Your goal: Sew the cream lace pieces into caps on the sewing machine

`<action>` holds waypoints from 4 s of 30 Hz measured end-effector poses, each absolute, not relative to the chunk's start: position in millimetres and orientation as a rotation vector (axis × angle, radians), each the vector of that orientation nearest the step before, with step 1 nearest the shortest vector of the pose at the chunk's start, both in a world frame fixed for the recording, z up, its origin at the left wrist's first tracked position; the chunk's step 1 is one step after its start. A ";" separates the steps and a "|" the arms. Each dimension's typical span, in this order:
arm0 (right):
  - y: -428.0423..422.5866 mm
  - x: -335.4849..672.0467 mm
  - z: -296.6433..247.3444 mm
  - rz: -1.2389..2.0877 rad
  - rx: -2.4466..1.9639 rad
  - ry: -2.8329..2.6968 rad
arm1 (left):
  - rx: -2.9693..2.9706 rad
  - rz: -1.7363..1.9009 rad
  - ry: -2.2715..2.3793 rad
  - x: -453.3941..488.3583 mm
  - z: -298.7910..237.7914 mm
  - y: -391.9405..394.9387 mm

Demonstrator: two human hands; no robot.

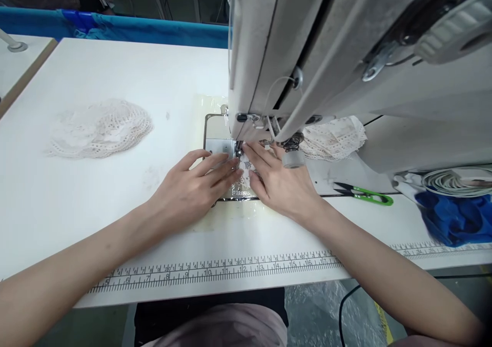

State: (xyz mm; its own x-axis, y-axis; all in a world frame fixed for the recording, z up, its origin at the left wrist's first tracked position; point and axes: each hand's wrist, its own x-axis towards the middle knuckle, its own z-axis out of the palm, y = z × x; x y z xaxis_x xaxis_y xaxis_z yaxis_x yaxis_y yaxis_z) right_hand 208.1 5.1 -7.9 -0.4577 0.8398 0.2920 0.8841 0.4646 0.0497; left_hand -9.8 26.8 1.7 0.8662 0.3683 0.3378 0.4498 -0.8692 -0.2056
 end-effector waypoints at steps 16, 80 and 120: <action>8.7 208.3 -3.3 -0.178 -1.497 -2.472 | -2.670 -0.396 -0.649 -4.8 2.6 19.5; -5.3 210.7 0.8 -0.360 -1.098 -2.449 | -2.653 -0.630 -0.728 -2.7 3.5 19.6; 2.5 211.0 -4.4 -0.383 -1.302 -2.496 | -2.681 -0.537 -1.009 -2.7 -5.4 34.0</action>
